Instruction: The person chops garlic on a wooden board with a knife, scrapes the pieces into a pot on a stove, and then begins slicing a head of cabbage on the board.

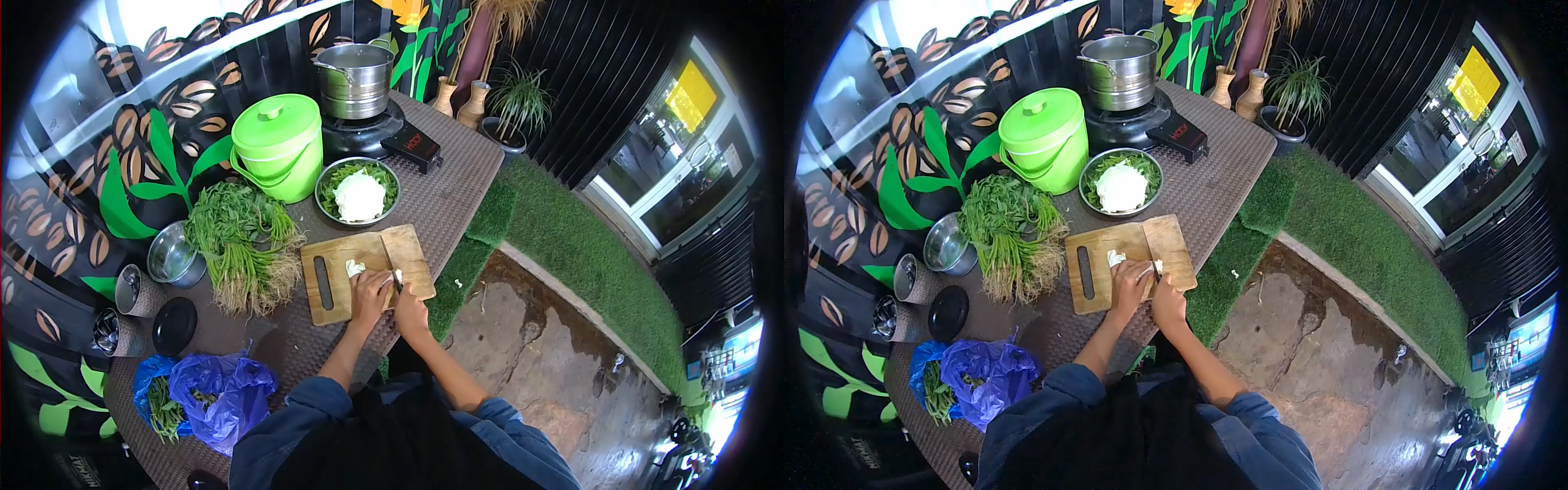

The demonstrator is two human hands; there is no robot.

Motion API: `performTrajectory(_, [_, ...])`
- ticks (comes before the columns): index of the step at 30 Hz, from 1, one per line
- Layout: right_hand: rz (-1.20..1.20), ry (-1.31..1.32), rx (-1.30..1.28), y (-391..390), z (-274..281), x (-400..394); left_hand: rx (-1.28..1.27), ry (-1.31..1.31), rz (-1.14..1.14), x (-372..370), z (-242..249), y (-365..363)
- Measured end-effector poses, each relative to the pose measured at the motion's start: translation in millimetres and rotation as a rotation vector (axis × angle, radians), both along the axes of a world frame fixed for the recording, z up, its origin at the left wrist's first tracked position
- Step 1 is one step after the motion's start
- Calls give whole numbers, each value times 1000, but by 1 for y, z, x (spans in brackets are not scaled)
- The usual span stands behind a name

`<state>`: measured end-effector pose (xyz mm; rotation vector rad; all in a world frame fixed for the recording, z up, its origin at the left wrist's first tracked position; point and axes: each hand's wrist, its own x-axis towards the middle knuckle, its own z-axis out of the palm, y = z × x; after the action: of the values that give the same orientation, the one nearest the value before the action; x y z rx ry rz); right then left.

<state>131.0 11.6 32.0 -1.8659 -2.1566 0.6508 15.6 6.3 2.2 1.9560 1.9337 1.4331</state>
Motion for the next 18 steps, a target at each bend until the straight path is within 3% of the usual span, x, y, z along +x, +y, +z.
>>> performTrajectory(6, [150,-8,72,22,14,9,-10,-16,-2,0,3,0])
performTrajectory(10, [152,-3,34,12,14,11,-14,-38,-13,0,1,0])
performTrajectory(12, [33,0,-40,2,11,4,-22,-45,-12,-2,2,0])
performTrajectory(18, [80,-17,35,14,-2,-2,-12,-54,-8,-2,0,-1])
